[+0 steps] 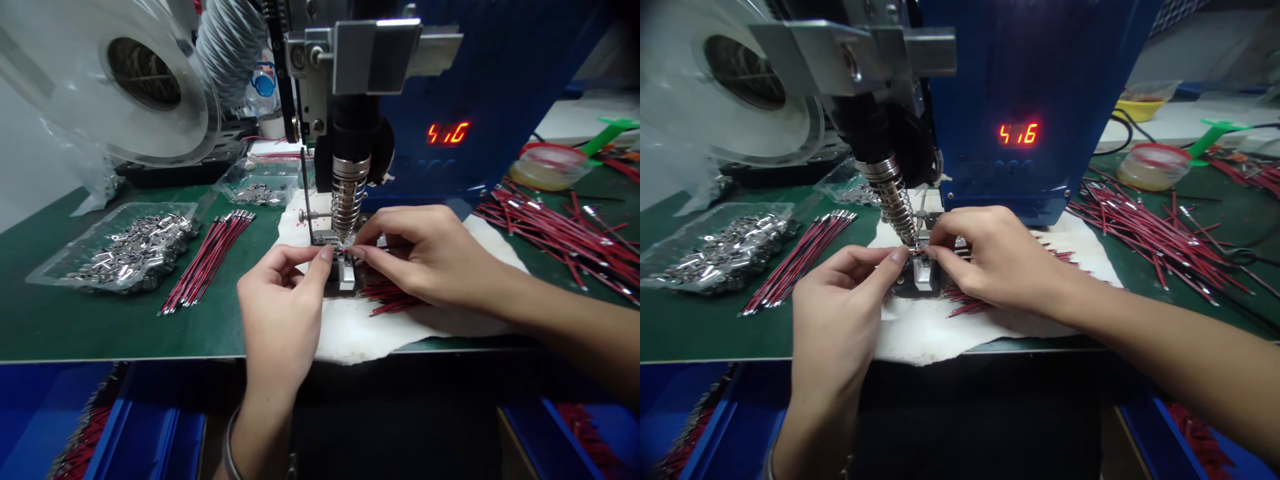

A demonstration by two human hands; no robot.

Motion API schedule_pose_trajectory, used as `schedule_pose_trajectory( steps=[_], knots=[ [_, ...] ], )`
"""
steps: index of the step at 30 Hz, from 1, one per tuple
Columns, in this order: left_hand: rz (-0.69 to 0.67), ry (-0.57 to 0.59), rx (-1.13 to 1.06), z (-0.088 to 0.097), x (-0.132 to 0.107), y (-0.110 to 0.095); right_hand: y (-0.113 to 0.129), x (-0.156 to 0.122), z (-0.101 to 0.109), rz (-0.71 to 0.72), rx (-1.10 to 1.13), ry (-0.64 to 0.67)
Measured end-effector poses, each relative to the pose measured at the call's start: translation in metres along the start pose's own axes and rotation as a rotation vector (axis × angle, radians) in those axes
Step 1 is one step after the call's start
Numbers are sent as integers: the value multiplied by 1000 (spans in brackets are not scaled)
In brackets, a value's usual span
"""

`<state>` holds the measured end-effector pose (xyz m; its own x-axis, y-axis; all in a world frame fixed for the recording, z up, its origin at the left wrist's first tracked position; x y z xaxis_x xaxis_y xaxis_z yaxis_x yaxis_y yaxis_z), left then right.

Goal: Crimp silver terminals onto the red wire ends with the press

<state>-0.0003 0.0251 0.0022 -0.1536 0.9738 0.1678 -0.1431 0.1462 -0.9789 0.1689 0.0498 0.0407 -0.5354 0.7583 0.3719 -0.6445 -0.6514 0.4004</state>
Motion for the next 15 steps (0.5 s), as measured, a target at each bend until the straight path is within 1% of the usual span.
schedule_pose_trajectory(
  steps=[15],
  knots=[
    [-4,-3,2,0,-1,1,0,0,0,4,20,3]
  ],
)
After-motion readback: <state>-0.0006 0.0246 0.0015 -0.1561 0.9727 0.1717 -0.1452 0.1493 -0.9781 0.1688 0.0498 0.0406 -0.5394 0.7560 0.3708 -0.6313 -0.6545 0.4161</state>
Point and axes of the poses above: each hand's wrist, its own x-axis towards the middle knuckle, its own z-axis out of the back of the hand, y = z × x, the point moved 3 cm from there along x, towards the middle knuckle, and after that the axes turned 7 degrees about y, right-handed, at the moved point
